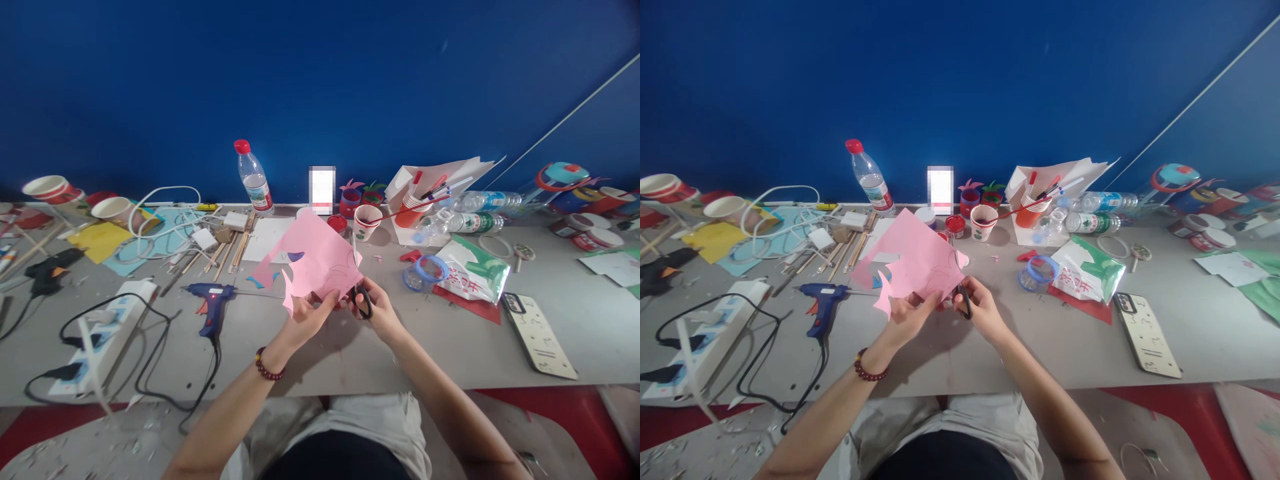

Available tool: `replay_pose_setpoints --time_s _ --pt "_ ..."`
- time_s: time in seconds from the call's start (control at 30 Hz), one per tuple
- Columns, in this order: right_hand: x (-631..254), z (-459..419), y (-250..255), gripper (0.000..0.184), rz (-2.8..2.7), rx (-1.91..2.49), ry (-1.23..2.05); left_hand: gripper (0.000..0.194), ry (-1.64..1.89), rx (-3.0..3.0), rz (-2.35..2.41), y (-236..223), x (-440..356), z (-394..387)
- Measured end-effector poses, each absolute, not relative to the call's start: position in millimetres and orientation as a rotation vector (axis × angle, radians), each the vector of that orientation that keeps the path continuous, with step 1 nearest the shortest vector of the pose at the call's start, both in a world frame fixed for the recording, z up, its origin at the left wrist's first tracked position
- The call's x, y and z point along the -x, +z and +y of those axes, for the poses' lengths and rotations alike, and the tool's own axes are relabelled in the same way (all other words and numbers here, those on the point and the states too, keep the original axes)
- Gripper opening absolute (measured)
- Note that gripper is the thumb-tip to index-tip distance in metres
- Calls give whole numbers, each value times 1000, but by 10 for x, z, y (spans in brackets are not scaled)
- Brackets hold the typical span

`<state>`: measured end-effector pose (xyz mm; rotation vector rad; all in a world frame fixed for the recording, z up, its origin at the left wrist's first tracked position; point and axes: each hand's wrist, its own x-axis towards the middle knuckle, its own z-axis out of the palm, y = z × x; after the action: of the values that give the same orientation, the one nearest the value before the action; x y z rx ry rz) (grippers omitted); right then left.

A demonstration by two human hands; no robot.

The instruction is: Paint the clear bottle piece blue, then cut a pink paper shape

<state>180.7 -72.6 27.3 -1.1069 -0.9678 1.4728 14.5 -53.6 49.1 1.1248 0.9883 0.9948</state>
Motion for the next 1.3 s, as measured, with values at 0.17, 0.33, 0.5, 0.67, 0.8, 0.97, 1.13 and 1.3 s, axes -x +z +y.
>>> replay_pose_setpoints --time_s 0.17,0.33,0.5,0.67,0.8,0.97,1.13,1.3 --pt "-1813 -722 270 64 -1000 1109 1448 40 1073 -1096 1018 520 -151 -530" --pt "-1811 -720 273 62 -1009 1111 1427 40 1212 -1125 1041 493 -122 -492" --pt "-1806 -716 286 61 -993 1121 1437 40 1311 -1119 1075 504 -84 -434" --pt "-1799 -707 291 62 -984 1122 1441 36 1346 -1149 1050 538 -71 -407" --pt "-1801 -711 280 62 -997 1117 1438 38 1341 -1144 1044 576 -91 -421" --pt "-1812 -712 303 63 -1009 1115 1425 42 1290 -1133 1040 552 -108 -442" --pt "-1812 -705 329 62 -996 1108 1421 43 1290 -1120 1051 542 -95 -439" --pt "-1813 -704 299 59 -976 1121 1430 44 1313 -1119 1047 563 -72 -416"
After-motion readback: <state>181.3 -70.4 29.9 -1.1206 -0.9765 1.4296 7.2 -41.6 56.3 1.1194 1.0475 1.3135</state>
